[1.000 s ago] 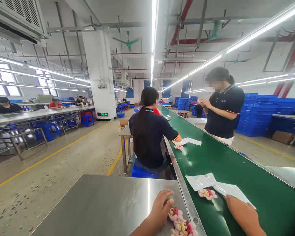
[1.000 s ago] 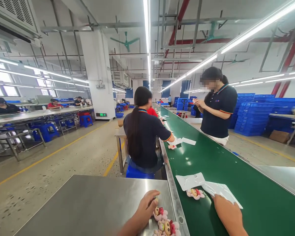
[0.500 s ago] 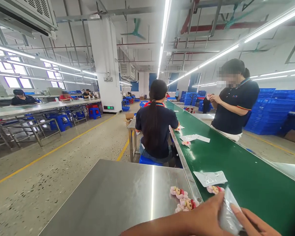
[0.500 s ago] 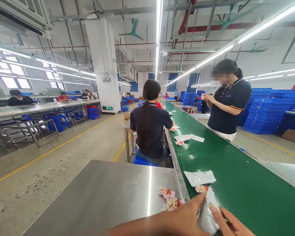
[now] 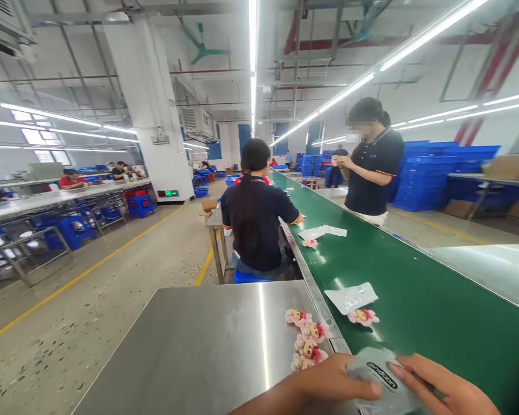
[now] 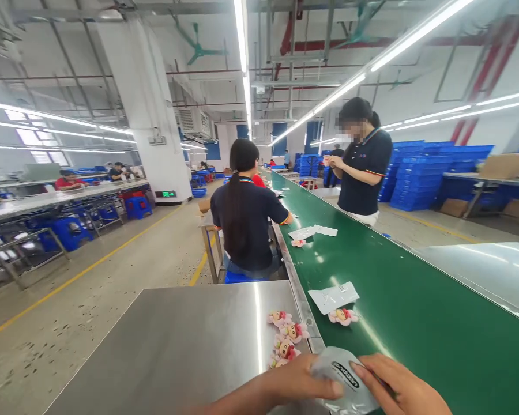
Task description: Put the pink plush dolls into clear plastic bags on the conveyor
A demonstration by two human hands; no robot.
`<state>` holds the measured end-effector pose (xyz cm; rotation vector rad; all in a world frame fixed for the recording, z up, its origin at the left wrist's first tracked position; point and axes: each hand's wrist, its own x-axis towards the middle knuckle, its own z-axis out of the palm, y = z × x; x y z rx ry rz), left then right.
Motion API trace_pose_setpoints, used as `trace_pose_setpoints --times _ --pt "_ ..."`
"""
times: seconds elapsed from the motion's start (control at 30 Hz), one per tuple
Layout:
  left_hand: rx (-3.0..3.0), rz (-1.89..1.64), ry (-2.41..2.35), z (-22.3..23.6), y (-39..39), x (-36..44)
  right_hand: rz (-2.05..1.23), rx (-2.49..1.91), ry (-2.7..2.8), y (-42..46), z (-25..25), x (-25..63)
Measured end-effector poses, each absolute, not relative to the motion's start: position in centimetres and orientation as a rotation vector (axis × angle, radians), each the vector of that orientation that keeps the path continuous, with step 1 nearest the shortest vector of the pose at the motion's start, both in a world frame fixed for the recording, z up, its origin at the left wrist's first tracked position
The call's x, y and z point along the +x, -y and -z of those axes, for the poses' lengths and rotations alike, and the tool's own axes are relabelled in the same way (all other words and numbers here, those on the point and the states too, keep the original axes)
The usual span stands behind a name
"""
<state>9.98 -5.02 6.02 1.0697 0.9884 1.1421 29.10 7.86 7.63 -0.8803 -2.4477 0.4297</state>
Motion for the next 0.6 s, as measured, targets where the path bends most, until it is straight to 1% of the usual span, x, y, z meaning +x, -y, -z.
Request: trace_pose_setpoints --times 0.07,0.13,0.2,0.27,0.33,0.4,0.47,0.6 --pt "1.01 -1.068 -0.901 -5.4 5.4 9.8 -0.635 -0.86 2.614 -5.8 -9.2 28.9" --pt "0.894 -1.059 -0.858 -4.8 5.6 10.0 -0.742 -0.867 2.638 -4.4 -10.9 28.4" --pt "0.739 -1.135 -0.861 -4.2 5.6 10.7 -0.83 -0.851 2.602 -4.4 -12.1 27.9" --pt "0.603 -1.222 -0.887 -3.9 5.4 11.5 -1.046 -0.873 2.502 -5.9 -12.2 27.4" --pt "0.546 -1.268 -0.901 -3.7 5.3 12.2 -1.058 -1.127 2.314 -8.5 -11.5 27.2" --pt "0.555 -1.279 -0.914 -3.7 5.2 12.6 -0.888 -1.496 2.159 -11.2 -10.1 26.8" --pt "0.582 -1.286 -0.938 -3.6 5.1 12.9 -0.9 -1.624 2.117 -13.0 -8.5 26.1" --pt "0.611 -1.347 -0.942 -3.2 4.9 13.1 -1.067 -1.605 2.143 -13.5 -6.1 24.2"
